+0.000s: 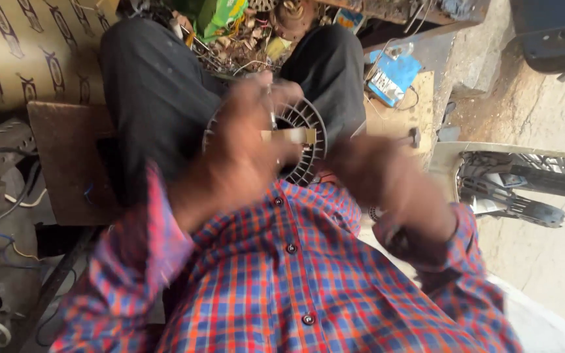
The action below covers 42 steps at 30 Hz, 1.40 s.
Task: The person sits on the ground with a fan motor armature resting on a fan cage on their lap. They fit and press small components onto the armature shaft, turn the rotor, and work the copper windings by hand, occasionally reaching to the cluttered workbench beside them for parts.
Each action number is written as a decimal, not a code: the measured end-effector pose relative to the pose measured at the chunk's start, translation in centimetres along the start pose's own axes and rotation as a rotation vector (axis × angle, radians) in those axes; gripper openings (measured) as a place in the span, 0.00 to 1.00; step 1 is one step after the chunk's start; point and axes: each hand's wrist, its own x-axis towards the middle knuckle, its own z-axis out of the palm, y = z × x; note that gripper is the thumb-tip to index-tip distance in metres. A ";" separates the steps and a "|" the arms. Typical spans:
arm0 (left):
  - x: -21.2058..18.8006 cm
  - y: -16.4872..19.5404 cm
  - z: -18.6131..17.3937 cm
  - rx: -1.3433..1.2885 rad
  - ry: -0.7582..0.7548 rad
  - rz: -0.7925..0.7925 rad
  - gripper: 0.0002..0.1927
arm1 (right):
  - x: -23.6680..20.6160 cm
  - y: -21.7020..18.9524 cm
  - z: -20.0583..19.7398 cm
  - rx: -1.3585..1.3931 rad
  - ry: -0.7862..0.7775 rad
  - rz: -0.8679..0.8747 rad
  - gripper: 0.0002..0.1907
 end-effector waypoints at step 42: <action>-4.1 -3.1 1.8 0.183 -0.050 0.125 0.10 | 7.7 6.9 -1.1 -0.076 0.254 -0.031 0.06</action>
